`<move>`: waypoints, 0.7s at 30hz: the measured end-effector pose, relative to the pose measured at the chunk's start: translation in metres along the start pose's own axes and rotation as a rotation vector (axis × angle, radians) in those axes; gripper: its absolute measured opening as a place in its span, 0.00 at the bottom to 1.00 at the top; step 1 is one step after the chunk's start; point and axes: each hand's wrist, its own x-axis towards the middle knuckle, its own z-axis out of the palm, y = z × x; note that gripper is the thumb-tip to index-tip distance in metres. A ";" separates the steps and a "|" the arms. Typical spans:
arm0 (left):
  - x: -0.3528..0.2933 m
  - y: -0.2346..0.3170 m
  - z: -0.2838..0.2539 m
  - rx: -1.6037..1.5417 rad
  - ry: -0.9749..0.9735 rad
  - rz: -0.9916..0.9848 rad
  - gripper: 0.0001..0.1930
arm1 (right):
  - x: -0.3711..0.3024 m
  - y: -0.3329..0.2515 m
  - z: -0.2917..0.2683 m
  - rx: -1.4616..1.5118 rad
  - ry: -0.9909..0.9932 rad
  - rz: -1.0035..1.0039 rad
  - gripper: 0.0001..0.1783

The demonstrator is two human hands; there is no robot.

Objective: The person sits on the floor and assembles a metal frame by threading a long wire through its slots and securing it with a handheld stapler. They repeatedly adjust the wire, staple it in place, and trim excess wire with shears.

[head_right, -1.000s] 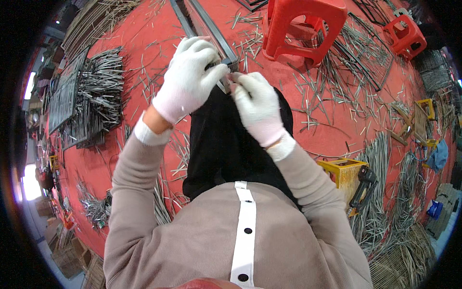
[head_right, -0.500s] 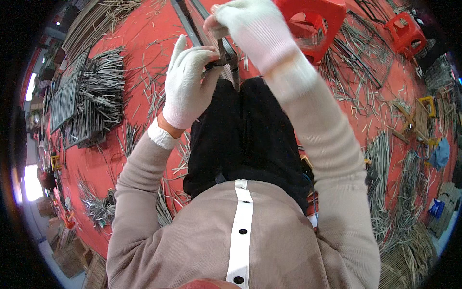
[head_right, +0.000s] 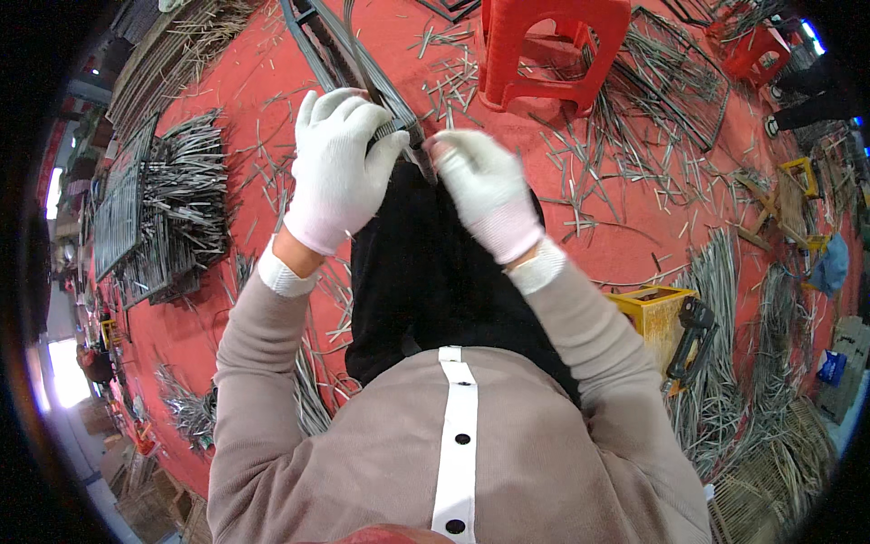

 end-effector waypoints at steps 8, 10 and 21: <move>0.034 -0.027 -0.021 -0.240 -0.635 -0.112 0.14 | 0.002 0.021 0.019 -0.669 0.170 -0.618 0.15; 0.041 -0.029 -0.023 -0.242 -0.593 0.275 0.09 | -0.003 0.008 0.016 -0.610 0.188 -0.708 0.15; 0.043 -0.018 -0.037 -0.398 -0.727 -0.101 0.12 | 0.012 -0.037 -0.016 -0.177 -0.119 -0.090 0.17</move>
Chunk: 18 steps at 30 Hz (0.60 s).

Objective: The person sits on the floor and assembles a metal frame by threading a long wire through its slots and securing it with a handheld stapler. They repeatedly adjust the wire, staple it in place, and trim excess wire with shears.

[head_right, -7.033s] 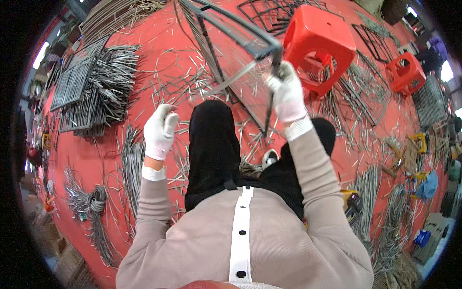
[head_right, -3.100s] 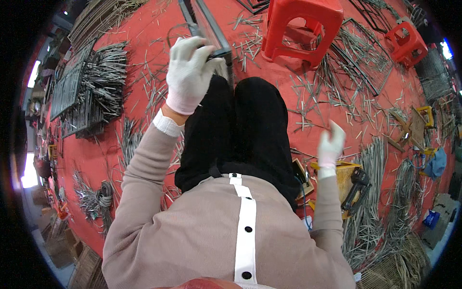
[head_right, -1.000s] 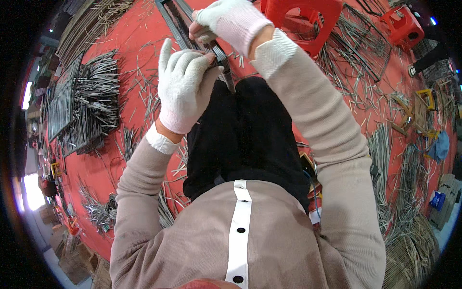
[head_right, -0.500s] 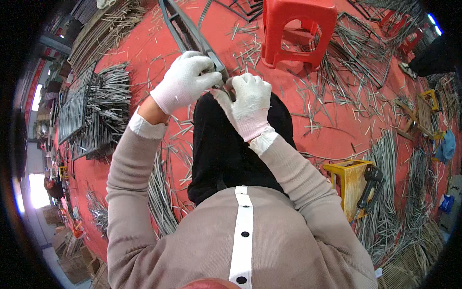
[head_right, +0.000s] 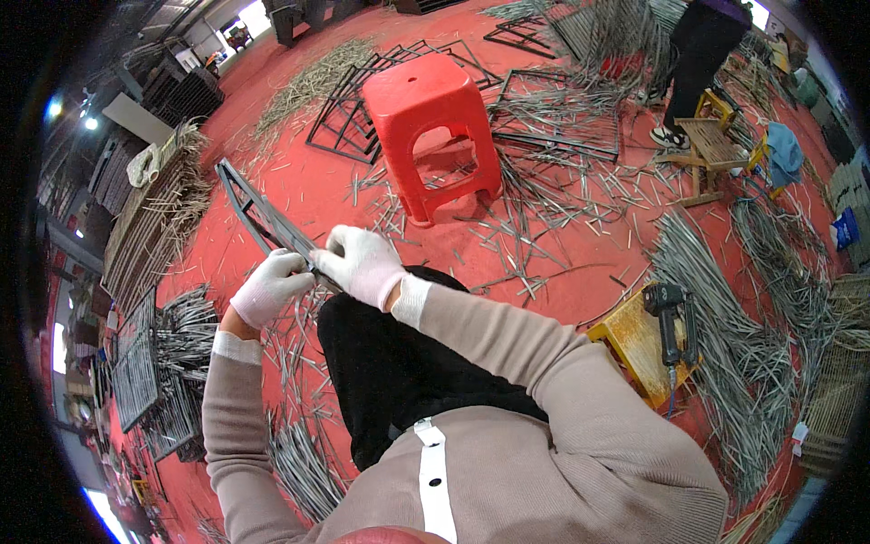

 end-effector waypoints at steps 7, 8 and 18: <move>-0.005 0.001 0.000 0.144 0.060 0.023 0.11 | -0.017 -0.011 0.007 0.479 -0.076 0.149 0.19; -0.008 0.000 0.002 0.200 0.083 0.020 0.11 | -0.011 -0.023 -0.002 0.505 -0.144 0.039 0.18; -0.028 0.000 0.047 0.332 0.525 -0.081 0.07 | -0.071 0.064 -0.133 -0.365 0.128 -0.467 0.19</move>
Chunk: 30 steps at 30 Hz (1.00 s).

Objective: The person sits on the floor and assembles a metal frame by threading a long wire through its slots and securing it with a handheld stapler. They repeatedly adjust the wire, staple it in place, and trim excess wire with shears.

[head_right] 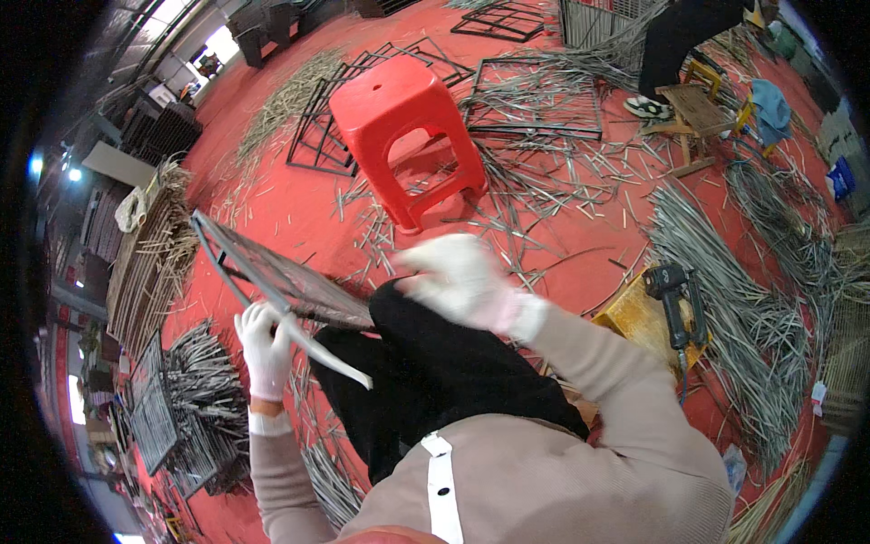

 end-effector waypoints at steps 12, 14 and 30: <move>-0.004 0.033 0.021 -0.295 0.407 0.097 0.17 | -0.398 0.122 -0.171 -1.088 0.192 1.499 0.38; 0.003 0.031 0.021 -0.226 0.416 0.128 0.14 | -0.391 0.143 -0.176 -0.982 0.310 1.512 0.40; 0.032 -0.020 0.015 -0.759 0.138 -0.183 0.09 | 0.001 -0.057 -0.088 0.330 -0.069 0.923 0.08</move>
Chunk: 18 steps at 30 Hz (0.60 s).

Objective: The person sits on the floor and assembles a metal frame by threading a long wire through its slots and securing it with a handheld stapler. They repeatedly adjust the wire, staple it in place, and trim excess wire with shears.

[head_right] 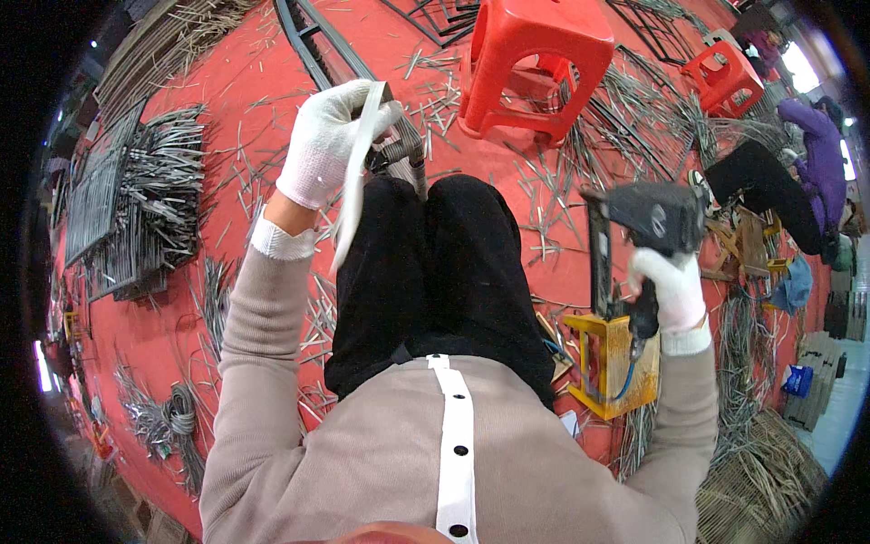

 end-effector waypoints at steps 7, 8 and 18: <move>0.001 -0.016 0.002 0.159 0.181 0.292 0.06 | 0.028 -0.122 0.082 -0.472 -0.351 -0.267 0.06; 0.001 -0.018 0.002 0.113 0.195 0.280 0.06 | 0.032 -0.134 0.089 -0.498 -0.413 -0.292 0.07; 0.003 -0.025 -0.004 0.222 0.101 0.260 0.05 | 0.048 -0.185 0.137 -0.574 -0.353 -0.055 0.06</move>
